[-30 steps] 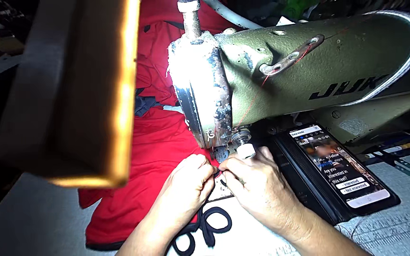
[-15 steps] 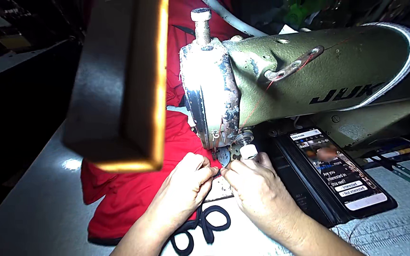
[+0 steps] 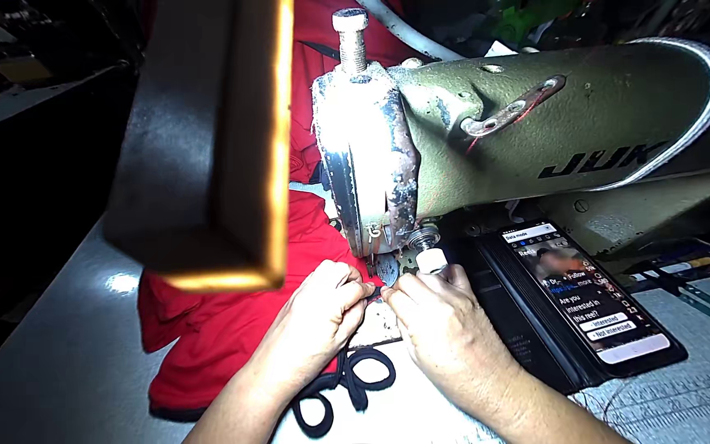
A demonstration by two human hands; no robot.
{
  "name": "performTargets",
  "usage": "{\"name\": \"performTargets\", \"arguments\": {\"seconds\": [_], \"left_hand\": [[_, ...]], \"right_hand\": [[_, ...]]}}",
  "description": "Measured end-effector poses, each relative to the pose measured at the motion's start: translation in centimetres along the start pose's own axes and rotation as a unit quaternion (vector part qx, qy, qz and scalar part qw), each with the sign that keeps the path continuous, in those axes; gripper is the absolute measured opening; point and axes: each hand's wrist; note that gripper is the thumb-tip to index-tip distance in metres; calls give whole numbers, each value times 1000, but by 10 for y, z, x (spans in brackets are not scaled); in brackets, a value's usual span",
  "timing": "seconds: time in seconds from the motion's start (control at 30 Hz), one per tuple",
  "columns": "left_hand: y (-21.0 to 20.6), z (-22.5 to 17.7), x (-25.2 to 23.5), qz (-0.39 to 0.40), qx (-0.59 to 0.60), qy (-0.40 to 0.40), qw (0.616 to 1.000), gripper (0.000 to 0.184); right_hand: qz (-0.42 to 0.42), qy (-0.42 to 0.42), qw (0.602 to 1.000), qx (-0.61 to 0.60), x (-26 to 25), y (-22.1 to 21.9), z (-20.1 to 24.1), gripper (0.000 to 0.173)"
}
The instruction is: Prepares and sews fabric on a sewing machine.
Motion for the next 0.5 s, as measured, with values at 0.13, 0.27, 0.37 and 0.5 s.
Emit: {"name": "performTargets", "arguments": {"seconds": [0.13,0.27,0.37,0.5], "left_hand": [[0,3,-2,-4,8,-1,1000,26],[-1,3,-2,-13,12,9,1000,27],[-3,5,-3,-27,2,2,1000,28],[-4,3,-3,-37,-9,-3,999,27]], "right_hand": [[8,-4,1000,3,-3,1,1,15],[14,-10,1000,2,-4,1,2,14],[14,-18,1000,-13,-4,1,1,12],[16,-19,999,-22,-5,2,0,10]]}}
Point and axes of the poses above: each hand's wrist, its own x-axis away from the middle knuckle, its own y-axis out of the back of the hand, z = x × y, and after that the axes turned 4 degrees about -y, right-handed
